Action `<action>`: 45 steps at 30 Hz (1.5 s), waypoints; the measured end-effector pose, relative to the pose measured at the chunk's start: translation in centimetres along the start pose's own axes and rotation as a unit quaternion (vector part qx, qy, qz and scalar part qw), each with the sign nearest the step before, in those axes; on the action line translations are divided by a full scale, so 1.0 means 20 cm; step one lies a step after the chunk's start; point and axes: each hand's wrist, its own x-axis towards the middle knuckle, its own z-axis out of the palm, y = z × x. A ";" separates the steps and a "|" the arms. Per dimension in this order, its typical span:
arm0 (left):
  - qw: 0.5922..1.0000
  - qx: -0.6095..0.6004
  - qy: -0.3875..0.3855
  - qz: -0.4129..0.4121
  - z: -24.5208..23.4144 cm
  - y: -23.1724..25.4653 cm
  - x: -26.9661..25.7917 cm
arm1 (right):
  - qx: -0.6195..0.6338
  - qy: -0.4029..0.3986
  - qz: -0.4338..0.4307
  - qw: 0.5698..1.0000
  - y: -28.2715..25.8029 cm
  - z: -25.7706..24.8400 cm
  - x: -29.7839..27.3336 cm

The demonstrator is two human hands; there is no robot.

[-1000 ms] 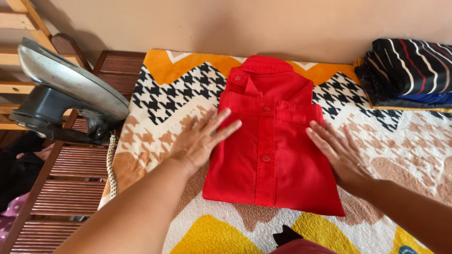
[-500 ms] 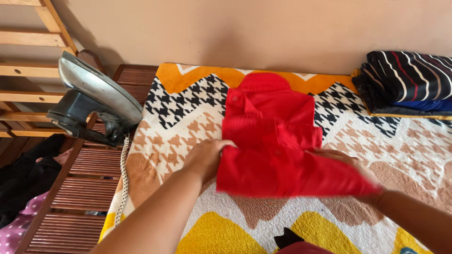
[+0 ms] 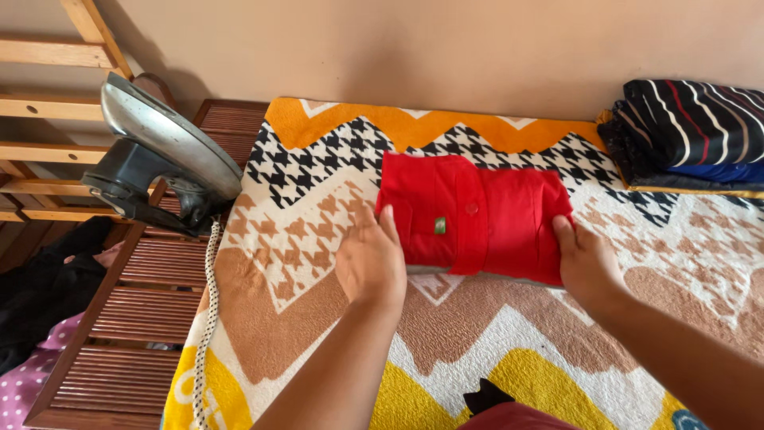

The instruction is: The person folds a red shirt and then irons a purple patterned cloth on a flat surface.

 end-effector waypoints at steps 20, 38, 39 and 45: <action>0.960 0.052 0.151 0.229 0.11 0.36 0.17 | -0.142 0.181 -0.491 0.840 -0.58 0.06 -0.14; 0.986 0.069 -0.150 -0.001 -0.04 0.05 0.14 | 0.028 -0.056 0.175 0.983 -0.05 0.15 -0.13; 0.985 0.038 -0.166 -0.038 -0.05 0.05 0.14 | 0.028 -0.050 0.178 0.982 -0.03 0.15 -0.16; 0.892 -0.230 -0.347 -0.176 0.00 -0.02 0.34 | 0.593 -0.037 0.247 0.765 0.01 0.09 -0.24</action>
